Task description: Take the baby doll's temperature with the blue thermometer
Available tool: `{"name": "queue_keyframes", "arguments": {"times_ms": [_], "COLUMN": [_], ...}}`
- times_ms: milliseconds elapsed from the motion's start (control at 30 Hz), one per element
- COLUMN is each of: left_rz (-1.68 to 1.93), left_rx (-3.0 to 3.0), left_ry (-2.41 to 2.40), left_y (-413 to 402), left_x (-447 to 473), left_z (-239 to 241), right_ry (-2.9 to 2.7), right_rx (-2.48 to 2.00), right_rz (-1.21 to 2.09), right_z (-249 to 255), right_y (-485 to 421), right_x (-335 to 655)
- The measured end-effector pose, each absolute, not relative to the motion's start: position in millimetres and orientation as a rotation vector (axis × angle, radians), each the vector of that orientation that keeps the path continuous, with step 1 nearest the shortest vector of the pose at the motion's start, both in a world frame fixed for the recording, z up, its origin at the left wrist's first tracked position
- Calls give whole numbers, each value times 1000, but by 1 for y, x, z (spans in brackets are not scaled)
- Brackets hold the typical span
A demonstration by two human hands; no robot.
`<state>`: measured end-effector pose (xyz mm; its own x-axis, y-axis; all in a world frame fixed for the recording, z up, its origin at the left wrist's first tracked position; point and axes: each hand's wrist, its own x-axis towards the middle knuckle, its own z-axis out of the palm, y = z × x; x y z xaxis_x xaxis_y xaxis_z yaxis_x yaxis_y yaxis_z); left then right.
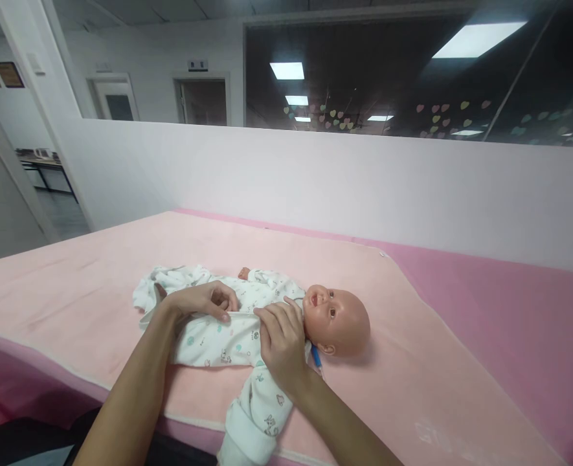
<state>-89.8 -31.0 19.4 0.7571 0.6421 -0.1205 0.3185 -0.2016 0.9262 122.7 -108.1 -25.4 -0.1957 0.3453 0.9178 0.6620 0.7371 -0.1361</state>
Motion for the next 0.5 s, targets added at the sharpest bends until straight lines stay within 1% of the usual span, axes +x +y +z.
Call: {"name": "queue_keyframes", "arguments": {"times_ms": [367, 500], "left_rz": [535, 623], "left_rx": [1707, 1644], "left_ry": [639, 627], "left_y": [-32, -30], "left_x": [-109, -110], "left_z": [5, -4], "right_ry": [-1788, -1917], "right_rx": [-768, -816], "right_rz": [-360, -402], "right_z": [-26, -23], "right_y": [-107, -111], "right_x": [123, 120]}}
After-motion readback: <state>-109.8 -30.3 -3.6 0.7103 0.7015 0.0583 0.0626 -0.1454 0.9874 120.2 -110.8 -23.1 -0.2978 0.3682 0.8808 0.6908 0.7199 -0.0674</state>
